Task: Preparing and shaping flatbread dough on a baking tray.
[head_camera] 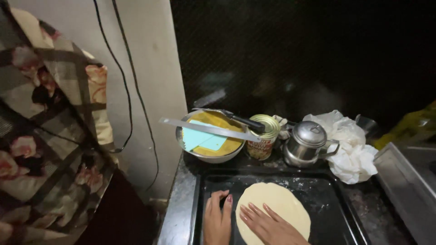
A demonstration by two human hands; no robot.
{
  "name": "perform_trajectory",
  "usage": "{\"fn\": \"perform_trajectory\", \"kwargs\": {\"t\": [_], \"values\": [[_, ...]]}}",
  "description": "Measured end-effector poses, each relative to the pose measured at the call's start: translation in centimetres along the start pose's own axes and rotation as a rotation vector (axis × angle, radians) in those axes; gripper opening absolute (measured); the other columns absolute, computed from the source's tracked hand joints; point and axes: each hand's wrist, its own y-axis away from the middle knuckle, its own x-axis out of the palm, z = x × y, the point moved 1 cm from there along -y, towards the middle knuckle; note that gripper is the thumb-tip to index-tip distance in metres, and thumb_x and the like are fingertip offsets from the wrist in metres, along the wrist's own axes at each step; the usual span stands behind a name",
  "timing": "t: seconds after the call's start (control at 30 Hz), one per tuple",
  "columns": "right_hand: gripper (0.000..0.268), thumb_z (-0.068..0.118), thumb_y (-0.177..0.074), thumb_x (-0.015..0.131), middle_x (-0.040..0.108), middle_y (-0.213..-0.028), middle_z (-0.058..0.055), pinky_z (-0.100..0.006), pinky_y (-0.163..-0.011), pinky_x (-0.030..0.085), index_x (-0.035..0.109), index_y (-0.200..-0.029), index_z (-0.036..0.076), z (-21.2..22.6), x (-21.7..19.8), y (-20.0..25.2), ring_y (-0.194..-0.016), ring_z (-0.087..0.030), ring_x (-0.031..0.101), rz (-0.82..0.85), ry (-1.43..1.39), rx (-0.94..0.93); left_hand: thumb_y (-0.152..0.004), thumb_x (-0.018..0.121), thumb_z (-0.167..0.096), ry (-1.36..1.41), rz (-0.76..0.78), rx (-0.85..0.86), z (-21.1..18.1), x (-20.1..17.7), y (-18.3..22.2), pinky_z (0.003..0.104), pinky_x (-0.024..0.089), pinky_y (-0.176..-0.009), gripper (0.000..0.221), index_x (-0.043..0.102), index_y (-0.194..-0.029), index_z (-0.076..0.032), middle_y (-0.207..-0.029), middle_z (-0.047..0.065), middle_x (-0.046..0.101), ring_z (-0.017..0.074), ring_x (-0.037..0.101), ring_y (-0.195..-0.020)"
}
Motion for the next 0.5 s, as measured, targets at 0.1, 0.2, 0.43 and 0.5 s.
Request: {"fn": "perform_trajectory", "kwargs": {"t": [0.1, 0.2, 0.43, 0.5], "values": [[0.082, 0.056, -0.101, 0.048, 0.019, -0.167, -0.015, -0.052, -0.121, 0.008, 0.021, -0.159, 0.004, -1.1, -3.7, -2.8, -0.156, -0.030, 0.014, 0.161, -0.265, 0.206, -0.094, 0.063, -0.025, -0.005, -0.017, 0.061, 1.6, 1.0, -0.2, 0.041, 0.053, -0.090, 0.027, 0.067, -0.112, -0.005, -0.106, 0.016, 0.073, 0.0333, 0.070, -0.104], [0.087, 0.063, -0.100, 0.047, 0.014, -0.168, -0.012, -0.049, -0.123, 0.005, 0.016, -0.160, 0.007, -2.1, -4.2, -3.3, -0.157, -0.028, 0.008, 0.262, -0.381, 0.449, -0.094, 0.064, -0.025, -0.015, -0.027, 0.082, 2.1, 1.0, -0.3, 0.040, 0.053, -0.090, 0.026, 0.067, -0.111, -0.006, -0.107, 0.016, 0.074, 0.0323, 0.070, -0.105], [0.092, 0.067, -0.096, 0.045, 0.009, -0.173, -0.006, -0.050, -0.119, 0.008, 0.011, -0.164, 0.016, -5.8, 0.7, 3.1, -0.158, -0.025, 0.007, 0.367, -0.207, 0.757, -0.094, 0.066, -0.028, -0.006, -0.005, 0.089, 7.1, 3.1, -0.7, 0.039, 0.055, -0.095, 0.027, 0.068, -0.110, -0.006, -0.109, 0.015, 0.075, 0.0300, 0.072, -0.106], [0.079, 0.051, -0.096, 0.042, 0.022, -0.167, -0.012, -0.053, -0.117, 0.014, 0.024, -0.160, 0.010, -7.2, 9.8, 7.9, -0.154, -0.028, 0.018, 0.065, 0.297, 0.599, -0.091, 0.068, -0.029, -0.033, -0.021, 0.107, 9.1, 4.3, -0.8, 0.040, 0.055, -0.094, 0.030, 0.070, -0.110, -0.006, -0.109, 0.015, 0.077, 0.0312, 0.073, -0.106]]}}
